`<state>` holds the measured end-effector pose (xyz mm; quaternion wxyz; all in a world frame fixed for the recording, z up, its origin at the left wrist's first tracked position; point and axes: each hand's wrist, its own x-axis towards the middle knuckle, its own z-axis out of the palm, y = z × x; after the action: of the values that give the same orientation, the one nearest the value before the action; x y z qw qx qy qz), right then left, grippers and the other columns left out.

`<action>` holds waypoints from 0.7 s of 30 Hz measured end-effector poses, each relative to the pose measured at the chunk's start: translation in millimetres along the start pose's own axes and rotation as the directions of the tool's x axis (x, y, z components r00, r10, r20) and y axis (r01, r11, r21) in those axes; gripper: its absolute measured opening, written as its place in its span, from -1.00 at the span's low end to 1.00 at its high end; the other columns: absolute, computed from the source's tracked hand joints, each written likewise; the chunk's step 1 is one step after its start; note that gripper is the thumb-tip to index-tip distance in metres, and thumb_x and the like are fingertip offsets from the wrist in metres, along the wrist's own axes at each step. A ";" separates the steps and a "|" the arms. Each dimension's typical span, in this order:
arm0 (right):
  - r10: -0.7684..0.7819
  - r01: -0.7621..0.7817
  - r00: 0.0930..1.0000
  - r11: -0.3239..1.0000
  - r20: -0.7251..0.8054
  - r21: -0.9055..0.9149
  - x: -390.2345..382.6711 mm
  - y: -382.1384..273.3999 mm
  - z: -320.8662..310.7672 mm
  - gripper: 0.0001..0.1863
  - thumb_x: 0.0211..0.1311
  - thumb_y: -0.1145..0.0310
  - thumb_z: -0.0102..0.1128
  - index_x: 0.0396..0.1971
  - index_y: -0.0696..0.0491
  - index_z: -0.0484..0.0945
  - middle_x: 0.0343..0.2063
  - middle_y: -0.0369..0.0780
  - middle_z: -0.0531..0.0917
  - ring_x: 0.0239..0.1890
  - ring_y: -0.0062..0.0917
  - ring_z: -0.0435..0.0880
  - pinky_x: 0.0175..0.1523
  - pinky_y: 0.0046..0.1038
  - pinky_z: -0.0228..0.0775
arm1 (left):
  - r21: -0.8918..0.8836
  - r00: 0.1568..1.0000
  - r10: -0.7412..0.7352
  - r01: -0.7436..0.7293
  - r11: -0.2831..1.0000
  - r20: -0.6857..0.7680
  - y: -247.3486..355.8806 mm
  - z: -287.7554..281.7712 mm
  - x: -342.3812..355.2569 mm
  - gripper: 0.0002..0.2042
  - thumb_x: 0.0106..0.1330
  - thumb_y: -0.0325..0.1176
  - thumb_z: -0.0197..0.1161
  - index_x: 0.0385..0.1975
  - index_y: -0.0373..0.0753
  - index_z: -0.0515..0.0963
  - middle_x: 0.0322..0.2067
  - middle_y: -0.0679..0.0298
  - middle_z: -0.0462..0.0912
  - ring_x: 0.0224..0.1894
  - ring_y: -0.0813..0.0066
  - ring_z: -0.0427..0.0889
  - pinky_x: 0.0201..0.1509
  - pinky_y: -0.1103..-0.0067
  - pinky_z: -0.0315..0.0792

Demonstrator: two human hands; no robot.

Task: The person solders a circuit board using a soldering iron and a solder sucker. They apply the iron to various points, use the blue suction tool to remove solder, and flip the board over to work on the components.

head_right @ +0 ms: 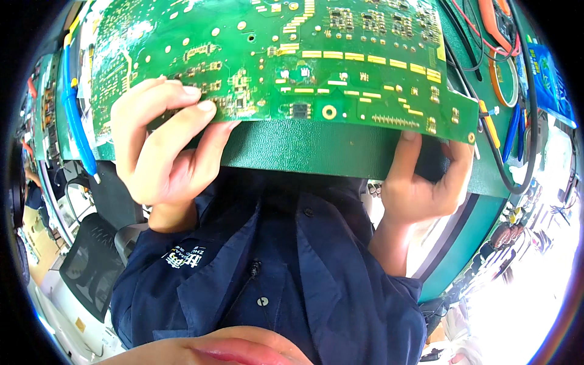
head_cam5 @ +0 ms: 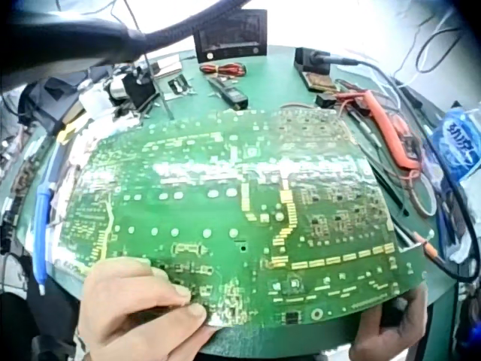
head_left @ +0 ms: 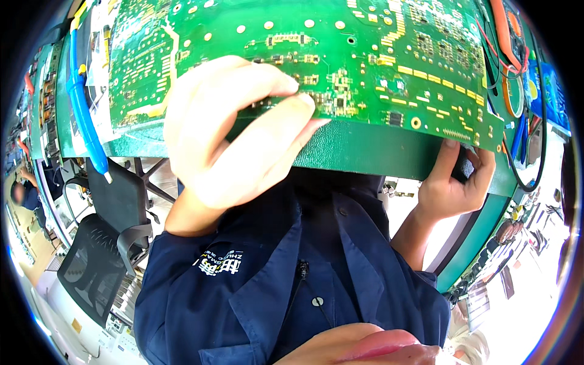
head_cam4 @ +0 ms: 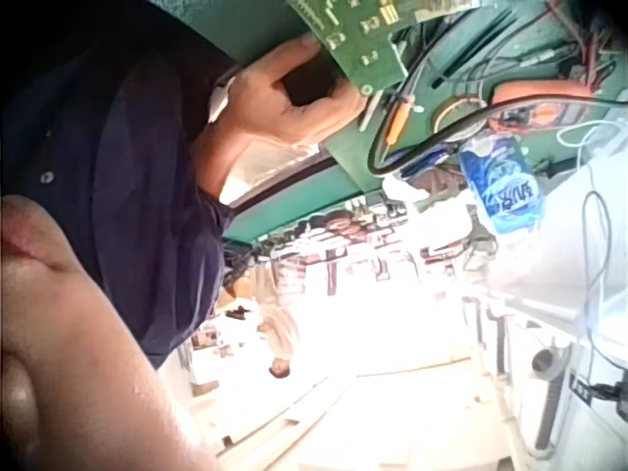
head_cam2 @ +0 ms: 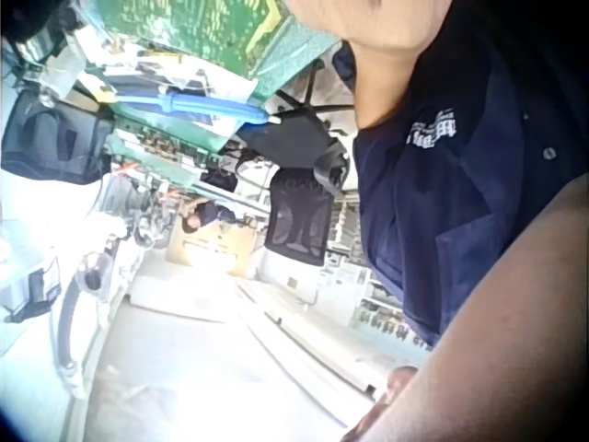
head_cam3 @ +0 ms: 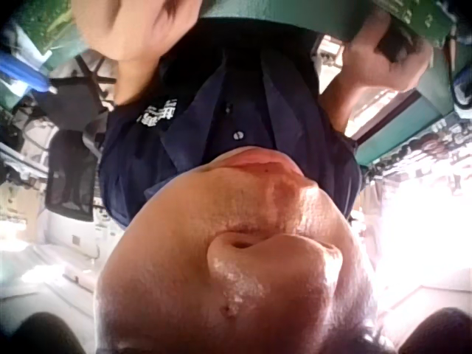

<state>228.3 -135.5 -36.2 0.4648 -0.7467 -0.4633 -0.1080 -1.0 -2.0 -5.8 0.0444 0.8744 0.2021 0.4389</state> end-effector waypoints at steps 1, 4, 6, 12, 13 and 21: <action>0.003 -0.003 1.000 1.000 -0.006 0.015 0.0 0.2 1.2 -0.64 0.06 0.53 0.37 -0.12 0.25 0.54 -0.32 -0.17 0.67 -0.31 -0.52 0.60 -0.14 -0.53 0.41 | -0.005 1.000 -0.007 0.007 1.000 0.010 -0.4 -0.7 0.0 -0.68 -0.24 -0.47 0.55 -0.41 -0.22 0.63 -0.33 0.20 0.62 -0.28 0.24 0.59 -0.16 0.44 0.53; 0.017 -0.018 1.000 0.999 0.013 0.029 0.1 -1.0 0.7 -0.67 0.07 0.56 0.34 -0.14 0.27 0.52 -0.32 -0.14 0.66 -0.29 -0.52 0.63 -0.10 -0.54 0.44 | -0.010 0.999 -0.031 0.031 0.999 0.017 -0.5 0.0 -1.5 -0.65 -0.27 -0.47 0.55 -0.40 -0.21 0.62 -0.33 0.21 0.62 -0.28 0.24 0.59 -0.16 0.44 0.54; 0.052 -0.053 0.999 0.997 0.011 0.061 -0.8 -1.6 1.8 -0.68 0.08 0.58 0.33 -0.14 0.29 0.51 -0.32 -0.14 0.66 -0.27 -0.51 0.63 -0.08 -0.52 0.44 | -0.009 0.999 -0.037 0.037 0.999 0.022 0.2 -0.1 -2.0 -0.64 -0.29 -0.46 0.56 -0.40 -0.20 0.61 -0.33 0.21 0.62 -0.28 0.25 0.59 -0.16 0.44 0.54; 0.054 -0.055 0.998 0.998 0.035 0.036 -1.7 -3.4 0.3 -0.68 0.12 0.60 0.27 -0.12 0.34 0.48 -0.24 -0.10 0.64 -0.20 -0.48 0.62 -0.02 -0.49 0.43 | -0.038 0.996 -0.045 0.048 0.998 0.080 0.3 -3.7 -2.3 -0.61 -0.24 -0.44 0.57 -0.33 -0.17 0.61 -0.28 0.20 0.61 -0.25 0.25 0.57 -0.14 0.45 0.51; 0.048 -0.050 0.998 0.998 0.035 0.040 -2.2 -2.0 -0.2 -0.68 0.12 0.59 0.27 -0.12 0.35 0.48 -0.23 -0.10 0.63 -0.20 -0.48 0.61 -0.02 -0.50 0.42 | -0.047 0.994 -0.045 0.049 0.998 0.098 -0.1 -5.5 -2.2 -0.61 -0.22 -0.44 0.57 -0.31 -0.16 0.61 -0.26 0.19 0.61 -0.23 0.25 0.57 -0.13 0.45 0.50; 0.073 -0.068 0.997 0.928 0.000 -0.366 -9.0 -2.5 -0.6 -0.53 0.23 0.01 -0.01 -0.03 0.01 0.57 -0.12 -0.17 0.63 -0.06 -0.29 0.60 0.03 -0.30 0.45 | -0.077 0.994 -0.012 0.020 0.997 0.105 -4.0 -5.2 -6.9 -0.58 -0.15 -0.40 0.56 -0.21 -0.14 0.62 -0.20 0.18 0.58 -0.17 0.24 0.54 -0.05 0.37 0.51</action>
<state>221.5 -140.9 -39.7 0.3181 -0.8371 -0.4110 -0.1706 -10.1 -1.6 -8.8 0.0925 0.8920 0.1894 0.3999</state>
